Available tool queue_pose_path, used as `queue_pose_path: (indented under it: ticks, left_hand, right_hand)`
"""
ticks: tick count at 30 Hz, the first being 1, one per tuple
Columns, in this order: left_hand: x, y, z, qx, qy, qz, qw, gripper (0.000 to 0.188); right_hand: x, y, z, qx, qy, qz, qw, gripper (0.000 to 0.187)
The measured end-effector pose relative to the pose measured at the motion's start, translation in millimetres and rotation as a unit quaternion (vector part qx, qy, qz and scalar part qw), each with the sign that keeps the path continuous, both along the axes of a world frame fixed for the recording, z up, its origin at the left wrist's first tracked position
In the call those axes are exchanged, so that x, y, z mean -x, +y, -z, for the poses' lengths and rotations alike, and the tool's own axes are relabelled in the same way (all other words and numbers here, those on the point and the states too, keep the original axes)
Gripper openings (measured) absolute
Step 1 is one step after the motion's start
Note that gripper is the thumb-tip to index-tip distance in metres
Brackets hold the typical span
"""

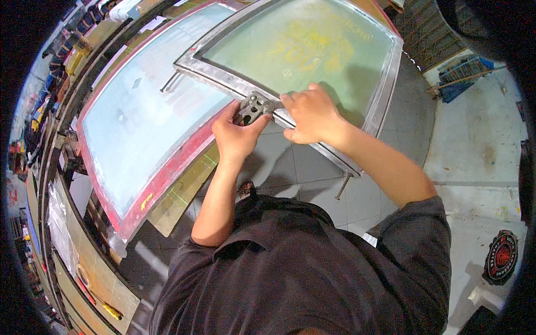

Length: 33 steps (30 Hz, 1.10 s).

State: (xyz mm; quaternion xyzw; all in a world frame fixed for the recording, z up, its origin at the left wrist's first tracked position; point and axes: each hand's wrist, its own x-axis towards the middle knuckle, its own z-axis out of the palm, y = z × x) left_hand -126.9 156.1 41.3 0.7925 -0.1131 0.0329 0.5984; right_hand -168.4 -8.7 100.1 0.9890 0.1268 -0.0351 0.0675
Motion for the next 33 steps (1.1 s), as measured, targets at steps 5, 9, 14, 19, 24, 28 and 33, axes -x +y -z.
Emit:
queue_pose_path:
  ticks: [5,9,14,19,24,28,33]
  left_hand:
    - [-0.8,0.7,-0.5,-0.007,0.009,-0.007,1.000,0.051]
    - [-1.9,-0.5,0.3,-0.009,0.013,-0.004,1.000,0.051]
    - [-3.6,-1.2,-7.5,-0.033,0.045,0.011,0.998,0.059]
    - [-4.0,0.5,-10.4,-0.043,0.061,0.025,0.997,0.058]
    - [-5.1,0.9,-4.2,-0.032,0.051,0.022,0.998,0.058]
    - [-4.2,-0.9,1.8,-0.039,0.009,-0.003,0.999,0.058]
    - [-2.2,-1.3,-6.5,-0.022,0.037,0.020,0.999,0.056]
  right_hand:
    - [21.8,-2.4,-12.6,-0.022,-0.008,0.095,0.995,0.072]
    - [41.6,-2.2,-3.3,-0.014,-0.099,0.130,0.986,0.081]
    - [43.3,-10.6,12.0,-0.115,-0.145,0.146,0.972,0.081]
    - [42.8,-11.7,14.8,-0.099,-0.152,0.102,0.978,0.076]
    - [43.9,-5.1,9.2,-0.074,-0.123,0.112,0.983,0.073]
    - [48.6,-1.0,12.2,-0.012,-0.136,0.104,0.985,0.070]
    - [51.3,8.5,5.1,0.064,-0.083,0.112,0.988,0.063]
